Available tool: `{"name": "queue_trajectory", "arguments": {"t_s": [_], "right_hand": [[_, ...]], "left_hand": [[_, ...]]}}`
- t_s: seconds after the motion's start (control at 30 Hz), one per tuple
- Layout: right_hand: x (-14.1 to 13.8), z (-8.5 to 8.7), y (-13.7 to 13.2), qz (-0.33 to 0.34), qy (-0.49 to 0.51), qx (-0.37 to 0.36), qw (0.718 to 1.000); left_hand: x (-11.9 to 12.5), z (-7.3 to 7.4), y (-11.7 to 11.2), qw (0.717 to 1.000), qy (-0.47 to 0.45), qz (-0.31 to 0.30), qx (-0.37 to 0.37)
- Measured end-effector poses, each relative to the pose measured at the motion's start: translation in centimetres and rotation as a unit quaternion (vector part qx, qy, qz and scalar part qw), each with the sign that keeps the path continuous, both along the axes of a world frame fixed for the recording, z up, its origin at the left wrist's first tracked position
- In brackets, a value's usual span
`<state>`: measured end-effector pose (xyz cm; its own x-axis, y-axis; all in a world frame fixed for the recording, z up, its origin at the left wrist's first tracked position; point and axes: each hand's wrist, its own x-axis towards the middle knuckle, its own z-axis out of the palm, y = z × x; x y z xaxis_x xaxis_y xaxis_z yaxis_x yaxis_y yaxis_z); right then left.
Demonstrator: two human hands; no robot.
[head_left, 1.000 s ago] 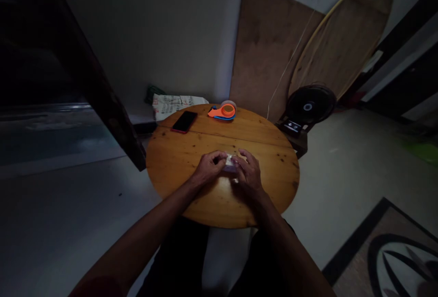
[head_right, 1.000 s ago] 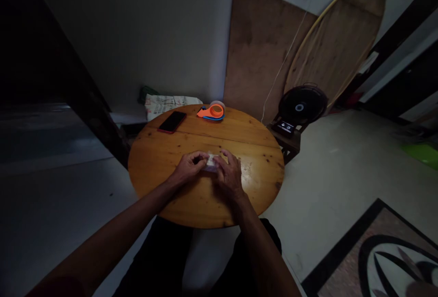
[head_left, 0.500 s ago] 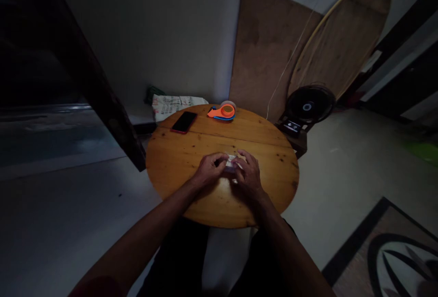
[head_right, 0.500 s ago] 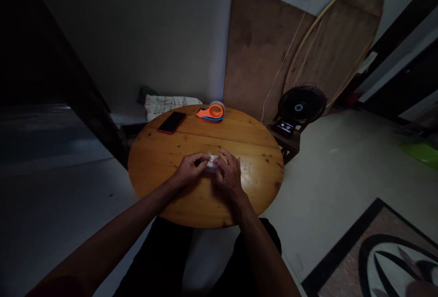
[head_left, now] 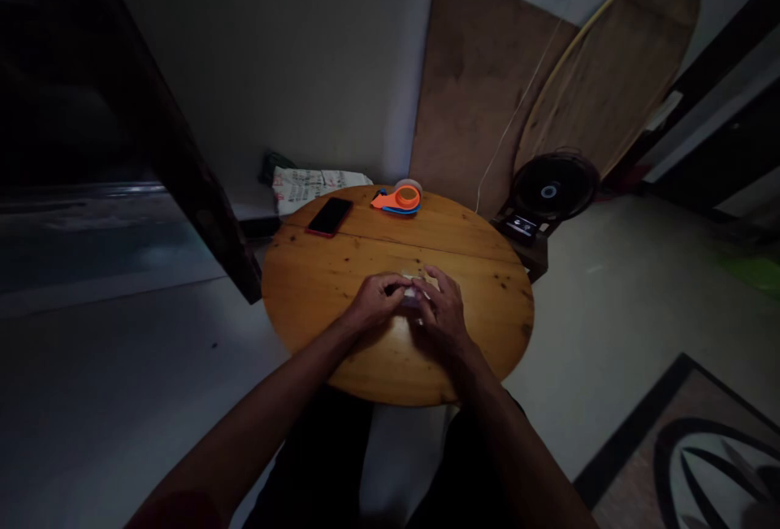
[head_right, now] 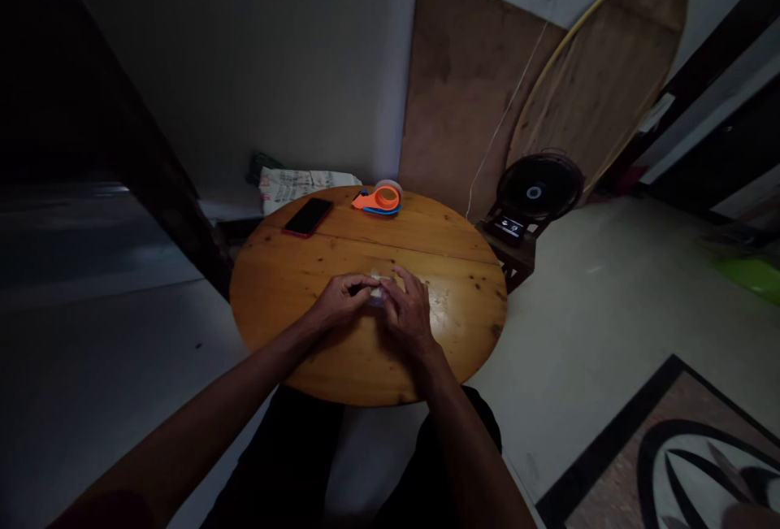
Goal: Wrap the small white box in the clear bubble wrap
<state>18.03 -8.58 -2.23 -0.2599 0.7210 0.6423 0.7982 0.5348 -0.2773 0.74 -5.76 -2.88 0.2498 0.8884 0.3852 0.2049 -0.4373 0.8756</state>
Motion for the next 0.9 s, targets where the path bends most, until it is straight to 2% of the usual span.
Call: {"name": "queue_trajectory", "arguments": {"t_s": [0.3,0.47,0.67,0.9], "right_hand": [[0.2,-0.3,0.0,0.006,-0.025,0.043,0.999],[0.0,-0.1,-0.2,0.01,-0.014,0.031,0.999],[0.0,0.0,-0.2,-0.017,0.059,0.02,0.998],[0.1,0.2,0.0,-0.052,0.141,-0.015,0.988]], "left_hand": [[0.0,0.2,0.1,0.999,-0.034,0.0,-0.034],[0.0,0.3,0.0,0.996,-0.058,-0.015,-0.068],[-0.5,1.2,0.0,0.982,-0.139,0.016,-0.125],[-0.6,1.3,0.5,0.981,-0.133,0.05,-0.133]]}}
